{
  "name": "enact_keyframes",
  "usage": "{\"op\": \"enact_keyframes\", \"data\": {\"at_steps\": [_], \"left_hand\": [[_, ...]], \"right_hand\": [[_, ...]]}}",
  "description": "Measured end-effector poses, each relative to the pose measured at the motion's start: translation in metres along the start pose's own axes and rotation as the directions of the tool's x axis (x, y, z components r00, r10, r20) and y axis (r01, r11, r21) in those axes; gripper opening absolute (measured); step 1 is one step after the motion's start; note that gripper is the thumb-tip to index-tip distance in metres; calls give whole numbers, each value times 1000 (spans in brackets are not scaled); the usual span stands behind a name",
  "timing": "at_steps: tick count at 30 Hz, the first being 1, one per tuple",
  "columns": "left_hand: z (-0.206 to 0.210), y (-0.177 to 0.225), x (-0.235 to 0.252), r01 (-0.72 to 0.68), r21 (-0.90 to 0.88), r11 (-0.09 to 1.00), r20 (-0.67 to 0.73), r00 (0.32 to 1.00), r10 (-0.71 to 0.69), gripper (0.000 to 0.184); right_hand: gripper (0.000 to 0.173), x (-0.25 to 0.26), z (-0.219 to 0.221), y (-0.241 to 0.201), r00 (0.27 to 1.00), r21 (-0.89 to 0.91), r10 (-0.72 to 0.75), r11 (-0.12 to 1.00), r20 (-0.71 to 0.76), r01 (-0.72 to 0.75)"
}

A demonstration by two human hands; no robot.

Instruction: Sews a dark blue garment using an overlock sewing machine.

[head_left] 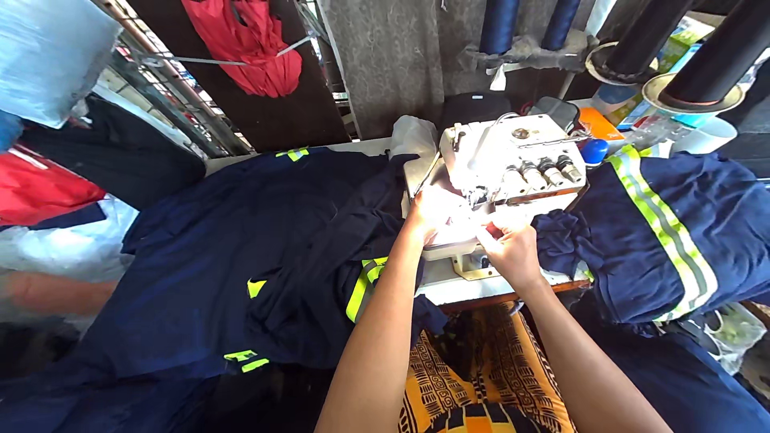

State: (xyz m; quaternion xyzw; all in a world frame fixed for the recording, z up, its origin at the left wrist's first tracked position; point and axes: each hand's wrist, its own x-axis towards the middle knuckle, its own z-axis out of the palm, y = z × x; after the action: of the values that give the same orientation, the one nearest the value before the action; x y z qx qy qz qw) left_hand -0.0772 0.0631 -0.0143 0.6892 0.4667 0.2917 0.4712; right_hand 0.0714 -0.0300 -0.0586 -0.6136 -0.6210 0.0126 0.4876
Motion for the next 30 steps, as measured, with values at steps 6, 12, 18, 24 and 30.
{"op": "enact_keyframes", "data": {"at_steps": [6,12,18,24,30], "left_hand": [[1,-1,6,5,70,998,52,999,-9,15],[4,3,7,-12,135,991,22,1000,9,8],[4,12,3,-42,204,978,8,999,42,11],[5,3,4,-42,195,980,1,999,42,9],[6,4,2,-17,177,984,-8,1000,18,11]], "right_hand": [[13,0,-1,6,1000,62,-8,998,7,8],[13,0,-2,5,1000,75,-5,997,10,4],[11,-4,-5,1,1000,32,1,999,-9,0],[11,-1,-12,-1,999,-14,-17,1000,39,17],[9,2,-14,-4,997,-20,10,1000,83,-9]]}}
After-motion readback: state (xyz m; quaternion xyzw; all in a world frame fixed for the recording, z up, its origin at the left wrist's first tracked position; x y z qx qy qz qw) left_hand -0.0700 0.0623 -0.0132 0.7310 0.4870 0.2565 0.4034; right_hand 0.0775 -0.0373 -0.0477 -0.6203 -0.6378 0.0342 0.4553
